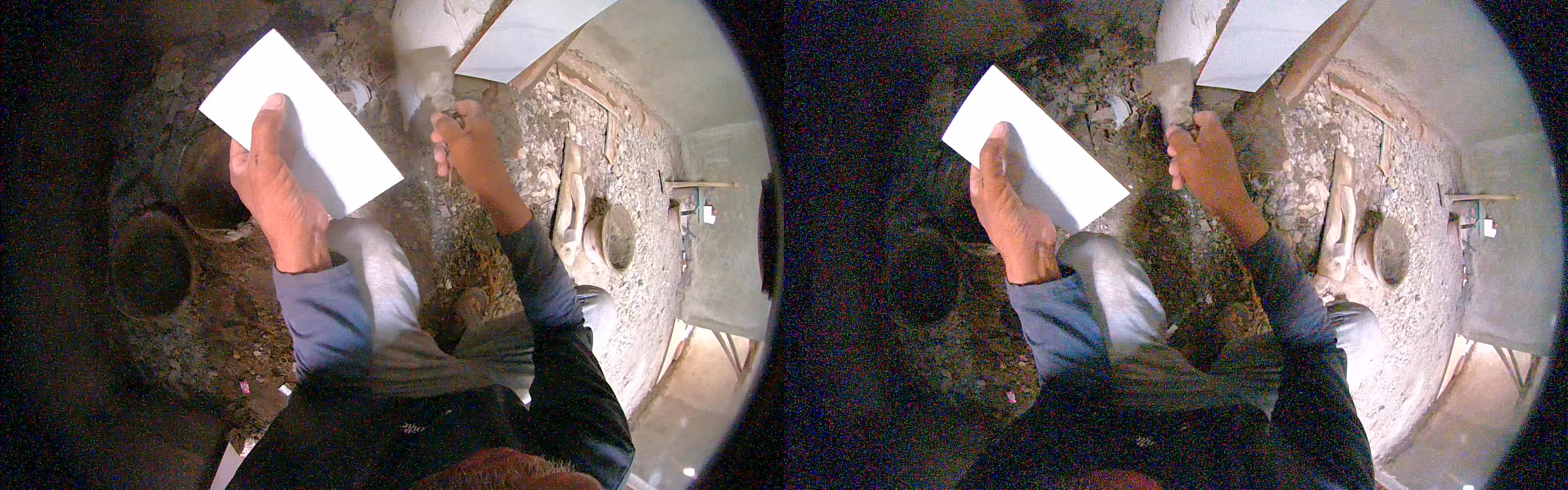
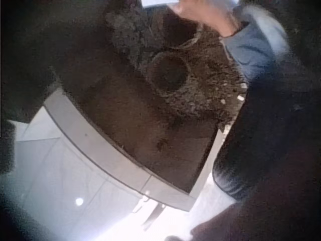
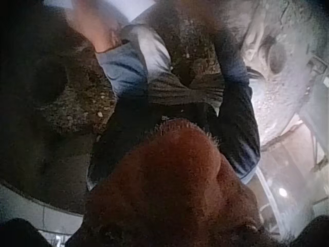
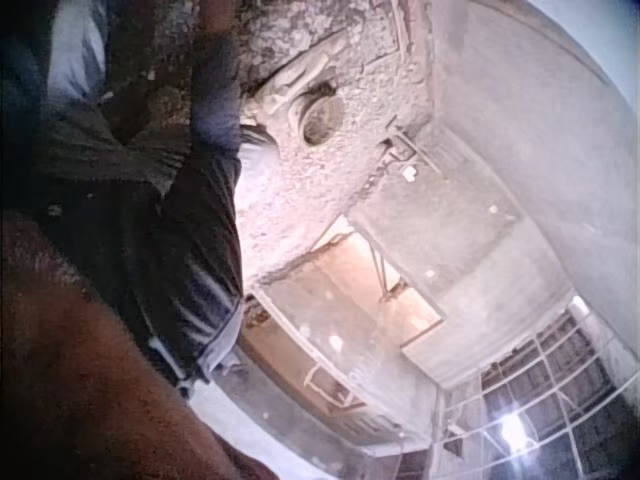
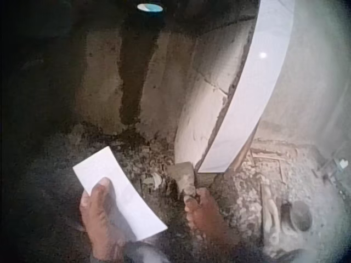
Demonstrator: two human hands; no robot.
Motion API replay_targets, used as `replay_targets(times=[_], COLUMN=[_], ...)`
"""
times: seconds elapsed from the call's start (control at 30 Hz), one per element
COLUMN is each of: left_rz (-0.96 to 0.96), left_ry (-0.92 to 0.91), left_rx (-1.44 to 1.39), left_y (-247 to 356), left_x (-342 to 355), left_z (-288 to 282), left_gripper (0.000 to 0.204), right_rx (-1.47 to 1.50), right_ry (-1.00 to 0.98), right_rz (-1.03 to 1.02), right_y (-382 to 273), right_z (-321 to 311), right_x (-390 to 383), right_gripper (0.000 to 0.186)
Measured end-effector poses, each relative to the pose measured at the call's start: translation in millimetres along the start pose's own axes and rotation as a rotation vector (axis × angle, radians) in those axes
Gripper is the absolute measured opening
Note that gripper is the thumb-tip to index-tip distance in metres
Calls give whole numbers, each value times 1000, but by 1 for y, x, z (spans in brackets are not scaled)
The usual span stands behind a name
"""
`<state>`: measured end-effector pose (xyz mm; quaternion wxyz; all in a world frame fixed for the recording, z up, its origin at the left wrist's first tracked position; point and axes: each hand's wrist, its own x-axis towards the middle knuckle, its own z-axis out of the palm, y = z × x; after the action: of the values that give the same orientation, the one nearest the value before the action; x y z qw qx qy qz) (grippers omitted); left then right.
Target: The person measures a tile against a corner, marks it with a pen, and then applies a new tile to the upper edge of a wall using mortar.
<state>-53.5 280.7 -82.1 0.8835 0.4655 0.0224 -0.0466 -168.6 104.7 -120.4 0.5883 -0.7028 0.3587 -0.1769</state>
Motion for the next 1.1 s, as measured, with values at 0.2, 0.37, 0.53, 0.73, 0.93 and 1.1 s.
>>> replay_targets(times=[0.2,0.37,0.53,0.73,0.93,1.1], left_rz=[-22,-11,-45,-35,1,-36], left_ry=[-16,-37,-26,-11,-23,-27], left_rx=[-7,-22,-2,-7,-25,0], left_y=[1,7,9,9,6,-6], left_x=[2,0,0,4,17,8], left_z=[-5,-3,-5,-6,-20,-16], left_gripper=[39,42,44,42,39,38], right_rx=[344,304,336,179,-387,-1527], right_ry=[-9,-7,109,94,329,-227], right_rz=[52,-92,-195,-448,-719,-290], right_y=[-38,-108,-147,-179,-133,93], right_z=[0,-13,-15,-32,-48,-157], right_x=[-5,-13,-4,-4,-38,-28], right_gripper=[22,23,28,32,26,36])
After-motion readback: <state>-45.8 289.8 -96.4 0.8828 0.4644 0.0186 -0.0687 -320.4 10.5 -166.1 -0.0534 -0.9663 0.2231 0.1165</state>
